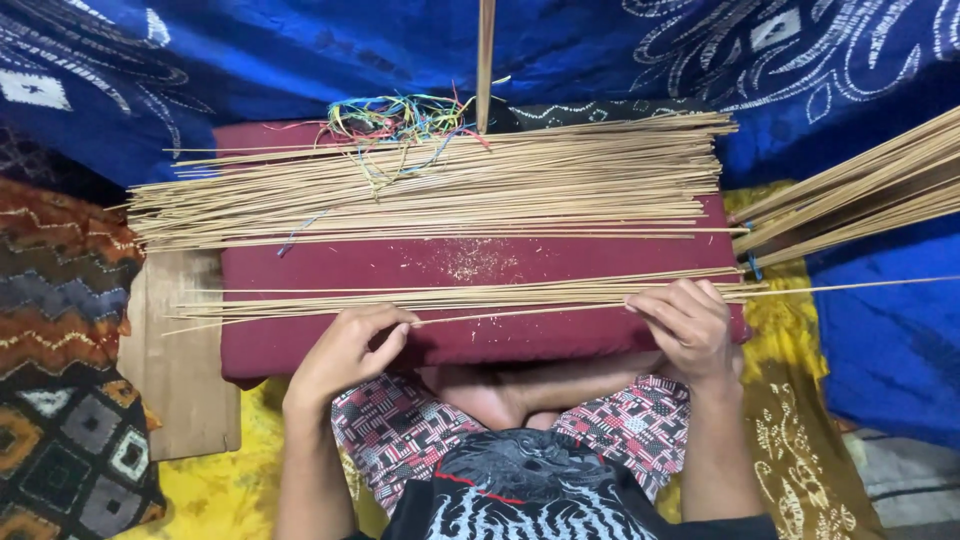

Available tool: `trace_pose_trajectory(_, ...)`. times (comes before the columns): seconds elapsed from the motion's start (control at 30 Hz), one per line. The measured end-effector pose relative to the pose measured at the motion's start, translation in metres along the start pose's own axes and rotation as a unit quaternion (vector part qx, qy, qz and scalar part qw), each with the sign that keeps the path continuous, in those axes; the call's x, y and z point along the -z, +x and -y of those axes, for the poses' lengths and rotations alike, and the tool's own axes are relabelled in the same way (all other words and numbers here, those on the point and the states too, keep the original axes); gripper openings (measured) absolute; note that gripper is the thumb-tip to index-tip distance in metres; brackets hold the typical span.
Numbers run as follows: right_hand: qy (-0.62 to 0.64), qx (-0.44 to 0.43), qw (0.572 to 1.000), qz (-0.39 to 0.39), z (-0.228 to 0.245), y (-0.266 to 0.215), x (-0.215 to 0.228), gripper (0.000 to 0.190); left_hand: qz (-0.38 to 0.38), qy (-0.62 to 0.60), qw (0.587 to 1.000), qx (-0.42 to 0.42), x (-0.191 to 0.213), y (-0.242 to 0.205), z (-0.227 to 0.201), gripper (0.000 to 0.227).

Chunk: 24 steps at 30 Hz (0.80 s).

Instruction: Weaving thin bamboo sticks together to create a decorative or functional panel.

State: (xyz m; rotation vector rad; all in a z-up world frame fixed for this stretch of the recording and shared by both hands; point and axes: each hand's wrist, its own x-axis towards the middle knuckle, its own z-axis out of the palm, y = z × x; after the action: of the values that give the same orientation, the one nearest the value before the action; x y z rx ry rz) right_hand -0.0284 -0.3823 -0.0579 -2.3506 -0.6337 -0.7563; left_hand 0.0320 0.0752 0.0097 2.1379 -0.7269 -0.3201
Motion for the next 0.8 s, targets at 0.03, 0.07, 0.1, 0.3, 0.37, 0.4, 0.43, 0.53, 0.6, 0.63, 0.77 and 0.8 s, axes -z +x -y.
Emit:
trace_pose_trajectory(0.03, -0.007, 0.003, 1.0, 0.001, 0.0, 0.0, 0.002, 0.008, -0.002, -0.01, 1.0, -0.008, 0.0, 0.0, 0.001, 0.021)
trace_pose_trajectory(0.07, -0.006, 0.003, 1.0, 0.003, 0.0, -0.002, 0.001, 0.008, -0.002, -0.011, 1.0, -0.008, -0.002, -0.001, 0.002, 0.021)
trace_pose_trajectory(0.1, -0.013, 0.007, 1.0, 0.008, 0.0, -0.003, 0.001, 0.01, -0.01, -0.015, 1.0, 0.002, -0.004, -0.002, 0.003, 0.023)
trace_pose_trajectory(0.3, -0.008, 0.006, 1.0, 0.009, 0.014, 0.003, -0.005, 0.013, -0.038, -0.02, 0.998, 0.037, -0.007, -0.009, 0.001, 0.027)
trace_pose_trajectory(0.37, -0.004, 0.006, 1.0, 0.008, 0.013, 0.001, -0.005, 0.015, -0.04, -0.021, 0.998, 0.042, -0.007, -0.009, 0.001, 0.027)
trace_pose_trajectory(0.4, -0.006, 0.011, 1.0, 0.009, 0.008, -0.003, -0.005, 0.016, -0.037, -0.036, 0.998, 0.04, -0.007, -0.009, 0.003, 0.029)
trace_pose_trajectory(0.43, -0.008, 0.015, 1.0, 0.01, 0.004, -0.006, -0.004, 0.016, -0.034, -0.052, 0.997, 0.038, -0.008, -0.009, 0.005, 0.032)
trace_pose_trajectory(0.53, -0.004, 0.022, 1.0, 0.007, 0.005, -0.006, -0.002, 0.019, -0.038, -0.071, 0.996, 0.035, -0.01, -0.011, 0.004, 0.036)
trace_pose_trajectory(0.6, -0.008, 0.023, 1.0, 0.0, 0.004, -0.008, -0.004, 0.019, -0.045, -0.063, 0.996, 0.037, -0.012, -0.01, 0.002, 0.033)
trace_pose_trajectory(0.63, -0.011, 0.025, 1.0, -0.005, 0.004, -0.01, -0.005, 0.02, -0.053, -0.056, 0.996, 0.041, -0.013, -0.01, 0.001, 0.029)
trace_pose_trajectory(0.77, -0.008, 0.024, 1.0, -0.01, 0.012, -0.005, -0.003, 0.02, -0.05, -0.068, 0.996, 0.032, -0.017, -0.014, 0.006, 0.032)
trace_pose_trajectory(0.8, -0.006, 0.021, 1.0, -0.01, 0.012, -0.006, -0.003, 0.019, -0.05, -0.084, 0.995, 0.029, -0.018, -0.015, 0.006, 0.034)
